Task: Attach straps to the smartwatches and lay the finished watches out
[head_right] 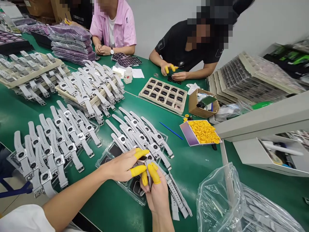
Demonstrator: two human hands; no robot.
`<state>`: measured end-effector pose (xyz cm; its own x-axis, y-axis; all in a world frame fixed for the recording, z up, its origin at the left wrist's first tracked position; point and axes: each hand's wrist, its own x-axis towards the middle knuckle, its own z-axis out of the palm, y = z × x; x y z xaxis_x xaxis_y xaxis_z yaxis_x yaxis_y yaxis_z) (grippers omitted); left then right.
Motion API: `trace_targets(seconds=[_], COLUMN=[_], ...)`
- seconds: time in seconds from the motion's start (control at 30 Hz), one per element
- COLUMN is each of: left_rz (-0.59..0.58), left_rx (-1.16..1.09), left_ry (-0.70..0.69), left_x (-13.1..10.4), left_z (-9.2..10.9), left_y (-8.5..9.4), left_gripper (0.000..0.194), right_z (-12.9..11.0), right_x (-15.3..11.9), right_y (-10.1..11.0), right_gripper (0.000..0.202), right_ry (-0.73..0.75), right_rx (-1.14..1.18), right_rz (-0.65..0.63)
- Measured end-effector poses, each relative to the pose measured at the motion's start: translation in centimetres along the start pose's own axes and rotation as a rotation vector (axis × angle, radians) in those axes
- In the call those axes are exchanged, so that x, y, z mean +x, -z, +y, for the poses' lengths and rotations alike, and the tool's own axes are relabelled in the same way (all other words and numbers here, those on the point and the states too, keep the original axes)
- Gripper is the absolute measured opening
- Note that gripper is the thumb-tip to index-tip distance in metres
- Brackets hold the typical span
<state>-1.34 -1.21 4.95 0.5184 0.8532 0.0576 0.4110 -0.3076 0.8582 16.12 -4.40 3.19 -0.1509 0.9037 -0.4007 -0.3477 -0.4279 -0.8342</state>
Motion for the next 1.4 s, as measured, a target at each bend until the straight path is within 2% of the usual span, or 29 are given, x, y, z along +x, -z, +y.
trace_targets(seconds=[0.1,0.2,0.27,0.37,0.43,0.53,0.6,0.63,0.67,0.7,0.8,0.83,0.9,1.0,1.23,1.4], left_rz=[0.064,0.244,0.319,0.409,0.582,0.877,1.001,1.016,0.981,0.89,0.436,0.315,0.18,0.114,0.072,0.039], left_rx=[-0.145,-0.324,-0.538,-0.888,-0.997,-1.017,-1.002,-0.99,-0.979,-0.967,-0.845,-0.744,-0.488,-0.242,-0.171,-0.062], left_ry=[0.076,0.062,0.057,0.124,0.15,0.156,0.176,0.197,0.225,0.263,0.353,0.337,0.228,0.059,-0.018,-0.067], left_x=[0.0,0.3,0.7,1.0,1.2,1.2,1.2,1.2,1.2,1.2,1.1,1.0,0.8,0.5,0.3,0.1], left_z=[-0.1,-0.3,-0.4,-0.4,-0.5,-1.1,-1.5,-1.7,-1.8,-1.9,-1.7,-1.5,-1.1,-0.8,-2.2,-2.5], left_y=[-0.2,-1.0,-1.3,-1.0,-0.2,1.4,2.1,2.2,2.1,1.8,0.1,-0.5,-1.3,-1.5,-1.3,-1.0], left_gripper=[0.044,0.024,0.031,0.046,0.05,0.055,0.056,0.055,0.052,0.049,0.038,0.034,0.033,0.045,0.056,0.062], right_z=[0.1,0.4,0.5,0.3,-0.1,-1.1,-1.7,-1.9,-2.0,-2.0,-1.5,-1.1,-0.4,0.5,0.6,0.3], right_x=[-0.1,-0.2,-0.3,-0.5,-0.5,-0.5,-0.4,-0.3,-0.3,-0.2,0.0,0.1,0.2,0.3,0.4,0.3], right_y=[0.1,0.4,0.8,1.0,1.0,1.2,1.4,1.5,1.5,1.4,0.6,0.3,-0.3,-0.6,0.0,-0.2], right_gripper=[0.045,0.046,0.048,0.054,0.058,0.063,0.063,0.062,0.061,0.059,0.059,0.058,0.057,0.053,0.051,0.051], right_ry=[0.061,0.078,0.008,-0.172,-0.263,-0.34,-0.312,-0.263,-0.196,-0.124,0.002,0.004,-0.01,-0.003,-0.097,-0.145], right_rx=[-0.037,-0.106,-0.126,-0.12,-0.14,-0.232,-0.281,-0.289,-0.284,-0.268,-0.191,-0.168,-0.138,-0.115,-0.099,-0.011], right_rz=[-0.013,-0.042,-0.103,-0.248,-0.311,-0.333,-0.306,-0.269,-0.217,-0.156,-0.023,-0.014,-0.034,-0.065,-0.155,-0.141])
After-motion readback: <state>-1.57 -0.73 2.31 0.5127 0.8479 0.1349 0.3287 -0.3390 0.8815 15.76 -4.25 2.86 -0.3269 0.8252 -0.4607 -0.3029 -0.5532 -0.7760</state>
